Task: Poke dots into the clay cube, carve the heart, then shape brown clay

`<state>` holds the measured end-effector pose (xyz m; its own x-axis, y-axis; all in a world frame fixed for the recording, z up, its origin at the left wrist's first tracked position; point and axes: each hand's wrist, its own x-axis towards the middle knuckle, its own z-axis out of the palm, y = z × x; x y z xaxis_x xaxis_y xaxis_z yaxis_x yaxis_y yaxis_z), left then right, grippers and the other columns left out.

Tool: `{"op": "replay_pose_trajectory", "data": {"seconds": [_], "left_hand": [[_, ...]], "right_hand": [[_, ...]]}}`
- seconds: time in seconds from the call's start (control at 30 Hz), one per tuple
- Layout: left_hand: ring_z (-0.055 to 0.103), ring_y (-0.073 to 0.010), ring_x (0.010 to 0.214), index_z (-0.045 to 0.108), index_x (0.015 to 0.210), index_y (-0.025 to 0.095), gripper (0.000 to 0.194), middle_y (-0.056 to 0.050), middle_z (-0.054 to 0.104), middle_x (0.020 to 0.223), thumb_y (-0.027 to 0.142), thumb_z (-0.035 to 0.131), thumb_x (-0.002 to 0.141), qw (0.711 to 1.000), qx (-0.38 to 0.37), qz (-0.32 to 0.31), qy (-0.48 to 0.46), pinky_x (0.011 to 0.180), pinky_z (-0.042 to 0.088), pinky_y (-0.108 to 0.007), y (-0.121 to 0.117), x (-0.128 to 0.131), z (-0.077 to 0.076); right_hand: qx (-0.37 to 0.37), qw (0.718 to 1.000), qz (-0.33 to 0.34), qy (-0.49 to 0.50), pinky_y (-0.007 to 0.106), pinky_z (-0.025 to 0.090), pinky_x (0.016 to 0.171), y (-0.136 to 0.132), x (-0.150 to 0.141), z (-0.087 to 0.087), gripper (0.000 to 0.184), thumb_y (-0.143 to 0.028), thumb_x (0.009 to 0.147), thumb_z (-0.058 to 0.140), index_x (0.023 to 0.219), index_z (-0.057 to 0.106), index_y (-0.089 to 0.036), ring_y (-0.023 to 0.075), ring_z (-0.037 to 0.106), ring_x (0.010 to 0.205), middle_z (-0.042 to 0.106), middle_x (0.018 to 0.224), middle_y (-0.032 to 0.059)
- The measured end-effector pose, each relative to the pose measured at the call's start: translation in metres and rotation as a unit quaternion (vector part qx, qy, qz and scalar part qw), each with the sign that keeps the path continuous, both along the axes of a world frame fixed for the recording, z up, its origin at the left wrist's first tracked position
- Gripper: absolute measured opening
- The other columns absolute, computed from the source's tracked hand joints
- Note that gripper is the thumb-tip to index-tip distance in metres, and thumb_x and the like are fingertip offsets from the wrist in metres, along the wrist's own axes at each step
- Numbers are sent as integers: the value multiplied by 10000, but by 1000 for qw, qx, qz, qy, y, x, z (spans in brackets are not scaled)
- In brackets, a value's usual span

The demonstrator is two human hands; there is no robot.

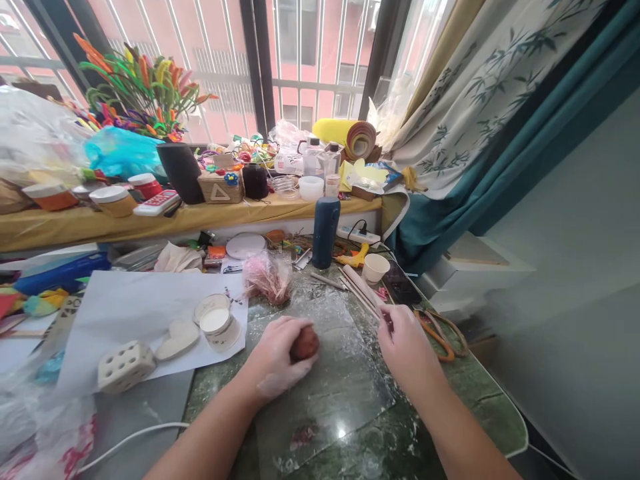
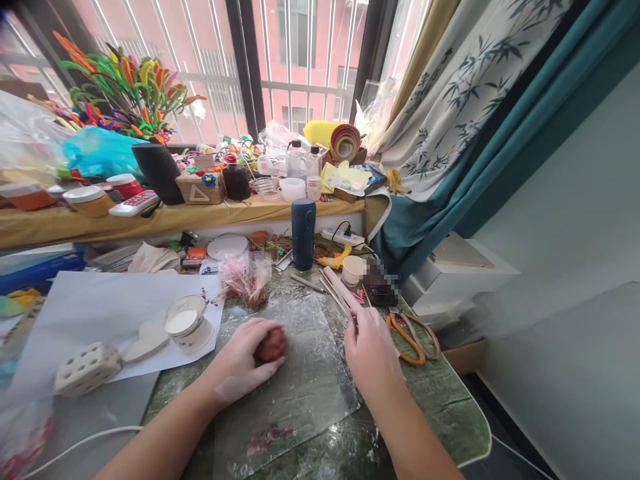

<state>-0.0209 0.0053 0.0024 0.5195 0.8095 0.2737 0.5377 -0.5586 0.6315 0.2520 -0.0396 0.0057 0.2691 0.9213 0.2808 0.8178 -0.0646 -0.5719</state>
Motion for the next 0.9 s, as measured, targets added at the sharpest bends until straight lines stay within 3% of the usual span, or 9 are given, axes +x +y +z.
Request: {"op": "replay_pose_trajectory", "data": {"seconds": [0.1,0.2,0.3,0.47,0.6,0.8,0.9], "left_hand": [[658,-306,1140,644,1199,263,524,-73,716,1184,274,835,712,998,12,-41,36,1036,497,-494,0,2,1],[641,-309,1194,629,1274,267,530,-85,707,1247,379,812,789,998,3,-50,30,1060,481,-479,-1,0,4],[652,-283,1184,620,1326,288,470,-69,717,1260,385,740,881,998,-20,-52,22,1050,487,-447,-2,-3,5],[661,-281,1132,657,1268,279,414,-55,743,1211,386,756,881,996,-51,-66,14,1022,484,-438,0,-2,2],[659,-282,1097,666,1238,265,383,-59,746,1157,402,749,890,995,-61,-74,11,1016,465,-432,2,0,-1],[637,-281,1047,668,1189,254,363,-45,732,1085,401,765,872,991,-100,-77,35,987,438,-414,3,0,5],[632,-280,1040,656,1202,256,411,-41,725,1087,408,790,844,991,-108,-78,28,991,420,-414,4,0,5]], "right_hand": [[5,968,74,238,345,516,723,-10,-17,15,170,-377,991,540,1009,613,-225,234,660,797,680,868,56],[15,926,140,351,331,524,733,-13,-41,27,261,-459,1015,530,984,630,-220,211,661,784,678,839,41],[27,924,189,331,340,526,747,-11,-59,33,240,-431,1014,555,981,665,-221,210,673,795,701,888,58],[106,945,257,174,352,524,758,-1,-75,24,117,-311,986,601,933,682,-245,221,690,804,727,853,51],[75,947,291,112,340,509,739,9,-83,18,191,-284,997,568,856,686,-234,212,686,786,721,816,49],[54,937,288,188,338,489,781,6,-74,42,268,-332,1050,501,918,712,-234,196,654,805,711,853,38],[65,898,274,338,358,499,828,7,-83,38,317,-376,1078,440,950,691,-232,206,646,875,697,924,56]]}}
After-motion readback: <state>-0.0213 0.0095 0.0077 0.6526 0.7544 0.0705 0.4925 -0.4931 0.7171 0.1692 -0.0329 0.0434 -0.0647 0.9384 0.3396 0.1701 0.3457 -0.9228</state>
